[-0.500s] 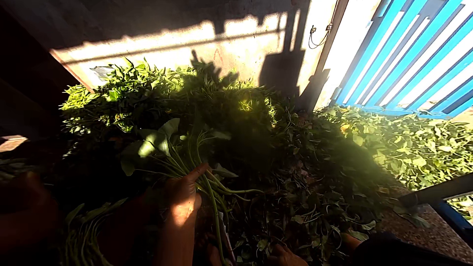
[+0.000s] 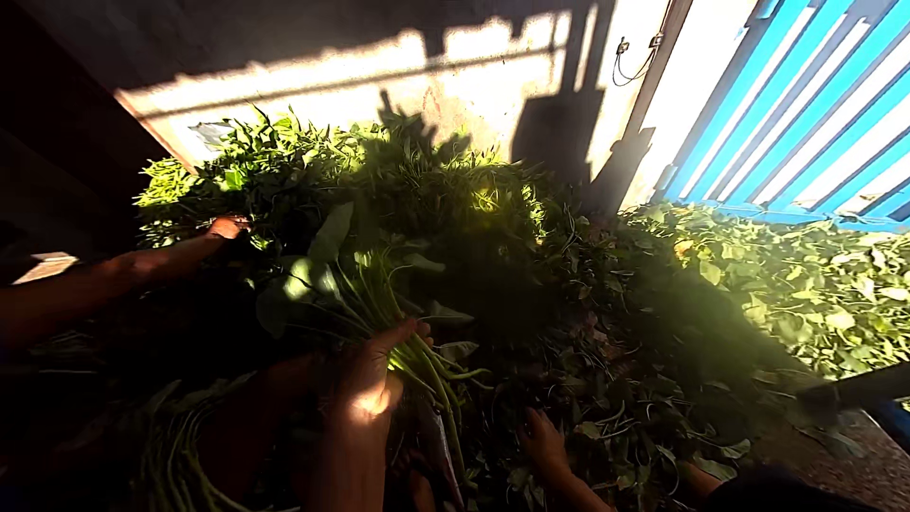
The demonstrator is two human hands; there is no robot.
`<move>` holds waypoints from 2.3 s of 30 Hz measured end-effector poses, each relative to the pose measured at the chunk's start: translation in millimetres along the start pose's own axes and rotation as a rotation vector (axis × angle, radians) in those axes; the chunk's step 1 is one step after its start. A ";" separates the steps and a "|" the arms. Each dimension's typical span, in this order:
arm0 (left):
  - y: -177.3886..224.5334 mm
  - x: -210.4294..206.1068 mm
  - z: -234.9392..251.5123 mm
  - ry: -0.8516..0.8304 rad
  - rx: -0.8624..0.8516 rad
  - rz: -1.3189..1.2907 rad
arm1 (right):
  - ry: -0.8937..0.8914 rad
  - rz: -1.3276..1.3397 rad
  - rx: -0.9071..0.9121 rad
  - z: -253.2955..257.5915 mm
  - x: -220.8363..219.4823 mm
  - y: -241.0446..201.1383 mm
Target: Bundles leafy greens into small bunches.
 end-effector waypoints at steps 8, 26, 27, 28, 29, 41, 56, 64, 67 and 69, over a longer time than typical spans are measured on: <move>-7.4 -7.8 -6.6 -0.073 -0.014 0.058 | 0.456 0.177 0.753 -45.5 81.6 -121.3; 14.9 14.3 5.7 0.120 -0.116 0.003 | -0.381 0.636 0.629 -71.0 113.7 -97.8; 14.4 12.9 4.0 0.104 -0.137 0.032 | -0.432 0.439 0.709 -74.4 115.1 -98.7; 12.9 9.3 1.0 0.088 -0.166 0.063 | -0.470 0.167 0.759 -77.5 116.4 -101.8; 11.2 5.4 -2.2 0.079 -0.201 0.091 | -0.503 -0.156 0.723 -80.4 114.8 -106.6; 25.1 20.2 8.2 0.210 -0.275 0.063 | -0.509 -0.626 -0.062 24.4 -61.8 7.4; 15.2 7.9 4.6 0.134 -0.215 0.123 | -0.315 -0.827 0.027 6.1 -29.9 2.6; 15.4 8.8 9.4 0.192 -0.144 0.046 | -0.613 -0.449 -0.179 12.1 -68.4 7.4; 20.7 12.9 10.1 0.204 -0.178 0.065 | -0.627 -0.403 -0.168 21.9 -78.7 24.4; 22.2 14.4 9.5 0.197 -0.190 0.066 | -0.626 -0.319 -0.126 30.9 -82.8 39.3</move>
Point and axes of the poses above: each hand's wrist, its own z-axis towards the middle knuckle, its own x-axis out of the back of the hand, y = z × x, the point moved 2 cm from there along z, towards the middle knuckle, and after that the axes turned 4 degrees about -y, right-handed, at the moved point
